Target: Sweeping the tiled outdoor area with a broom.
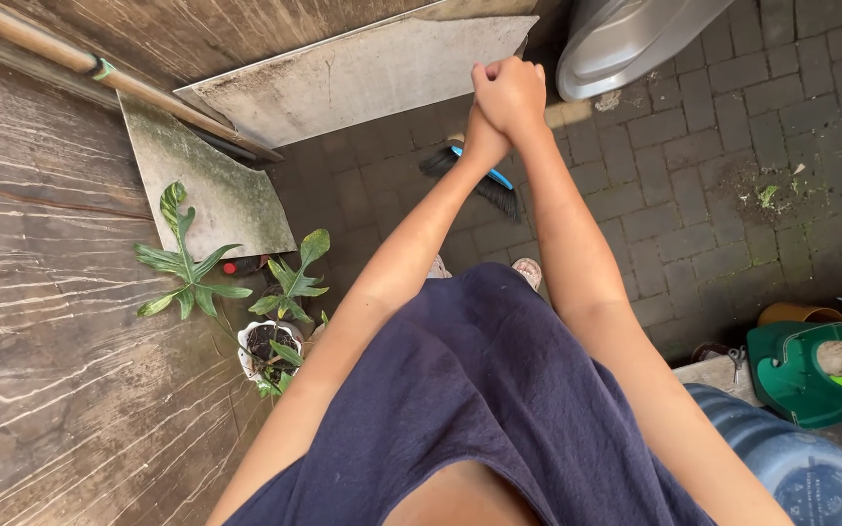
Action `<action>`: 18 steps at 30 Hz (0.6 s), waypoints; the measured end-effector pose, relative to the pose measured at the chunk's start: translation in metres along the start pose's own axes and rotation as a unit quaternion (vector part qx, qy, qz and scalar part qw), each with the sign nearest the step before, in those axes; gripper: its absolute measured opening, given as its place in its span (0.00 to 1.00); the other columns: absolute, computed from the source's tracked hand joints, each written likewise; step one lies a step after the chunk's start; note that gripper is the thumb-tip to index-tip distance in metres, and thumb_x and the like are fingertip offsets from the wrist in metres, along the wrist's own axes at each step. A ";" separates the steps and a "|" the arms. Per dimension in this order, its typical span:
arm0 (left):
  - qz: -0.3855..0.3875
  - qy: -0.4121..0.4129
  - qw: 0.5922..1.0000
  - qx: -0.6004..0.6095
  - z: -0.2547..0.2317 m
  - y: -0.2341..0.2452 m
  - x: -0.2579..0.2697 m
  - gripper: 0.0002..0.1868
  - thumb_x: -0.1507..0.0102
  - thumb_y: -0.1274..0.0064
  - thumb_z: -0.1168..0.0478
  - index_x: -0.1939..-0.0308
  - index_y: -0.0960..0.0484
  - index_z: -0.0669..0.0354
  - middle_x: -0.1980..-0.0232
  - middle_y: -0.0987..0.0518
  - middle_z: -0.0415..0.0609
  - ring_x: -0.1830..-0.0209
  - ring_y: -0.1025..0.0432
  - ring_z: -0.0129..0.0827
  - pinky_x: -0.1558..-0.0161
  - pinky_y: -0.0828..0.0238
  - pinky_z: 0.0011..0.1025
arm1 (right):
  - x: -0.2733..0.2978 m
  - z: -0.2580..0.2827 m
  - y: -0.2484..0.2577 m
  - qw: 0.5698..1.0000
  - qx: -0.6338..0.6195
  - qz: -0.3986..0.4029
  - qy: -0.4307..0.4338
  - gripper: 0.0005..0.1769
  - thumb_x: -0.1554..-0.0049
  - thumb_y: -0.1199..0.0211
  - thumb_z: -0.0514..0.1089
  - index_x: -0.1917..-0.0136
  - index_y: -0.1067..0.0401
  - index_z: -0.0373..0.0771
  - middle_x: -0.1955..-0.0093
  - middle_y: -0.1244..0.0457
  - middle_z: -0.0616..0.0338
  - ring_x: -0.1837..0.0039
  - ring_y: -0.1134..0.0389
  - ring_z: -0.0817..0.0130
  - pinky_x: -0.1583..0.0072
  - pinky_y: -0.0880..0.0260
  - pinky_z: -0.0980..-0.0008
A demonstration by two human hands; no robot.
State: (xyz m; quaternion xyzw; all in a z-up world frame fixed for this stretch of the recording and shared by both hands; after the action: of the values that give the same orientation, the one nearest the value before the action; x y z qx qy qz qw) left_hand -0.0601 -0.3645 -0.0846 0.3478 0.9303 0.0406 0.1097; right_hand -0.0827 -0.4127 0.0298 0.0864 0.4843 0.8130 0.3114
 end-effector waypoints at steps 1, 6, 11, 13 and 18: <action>0.009 0.012 1.000 -0.020 -0.009 0.002 0.002 0.17 0.41 0.39 0.58 0.51 0.19 0.60 0.52 0.14 0.51 0.50 0.19 0.37 0.54 0.24 0.35 | -0.002 -0.004 -0.001 0.998 -0.031 0.035 -0.030 0.26 0.39 0.41 0.54 0.73 0.23 0.41 0.74 0.35 0.51 0.67 0.36 0.51 0.47 0.37 0.58; 0.032 0.048 0.998 -0.031 -0.018 -0.002 0.012 0.16 0.43 0.40 0.60 0.52 0.17 0.59 0.56 0.13 0.51 0.53 0.18 0.36 0.56 0.23 0.35 | 0.002 -0.010 0.002 0.985 -0.099 0.098 -0.104 0.25 0.39 0.43 0.56 0.72 0.22 0.45 0.72 0.33 0.56 0.65 0.31 0.59 0.51 0.30 0.61; 0.041 0.013 0.999 0.016 -0.020 -0.004 0.020 0.13 0.43 0.40 0.61 0.55 0.16 0.61 0.58 0.12 0.53 0.56 0.17 0.38 0.57 0.22 0.36 | 0.009 -0.017 0.001 0.997 -0.033 0.066 -0.029 0.26 0.37 0.43 0.55 0.71 0.21 0.42 0.73 0.33 0.55 0.66 0.33 0.53 0.45 0.38 0.55; 0.060 0.016 0.998 0.002 -0.018 -0.004 0.019 0.14 0.43 0.38 0.60 0.56 0.17 0.61 0.58 0.13 0.53 0.55 0.17 0.39 0.57 0.23 0.36 | 0.013 -0.020 -0.004 1.000 0.025 0.004 -0.004 0.24 0.37 0.43 0.53 0.69 0.21 0.41 0.73 0.34 0.52 0.67 0.34 0.51 0.47 0.40 0.53; 0.101 0.029 0.994 0.005 -0.005 -0.014 0.021 0.12 0.42 0.37 0.60 0.57 0.17 0.62 0.59 0.12 0.52 0.55 0.17 0.38 0.58 0.23 0.37 | 0.024 -0.009 0.002 0.972 0.164 -0.156 0.062 0.22 0.37 0.41 0.50 0.70 0.23 0.40 0.74 0.36 0.50 0.69 0.35 0.50 0.49 0.41 0.50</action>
State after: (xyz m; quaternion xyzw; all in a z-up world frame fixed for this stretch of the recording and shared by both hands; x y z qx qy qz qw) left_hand -0.0850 -0.3612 -0.0856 0.4388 0.8935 0.0570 0.0759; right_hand -0.1065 -0.4053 0.0229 0.0088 0.6368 0.6680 0.3850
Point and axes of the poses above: each hand's wrist, its own x-axis away from the middle knuckle, its own y-axis out of the back of the hand, z = x × y, the point moved 3 cm from there along -x, towards the middle knuckle
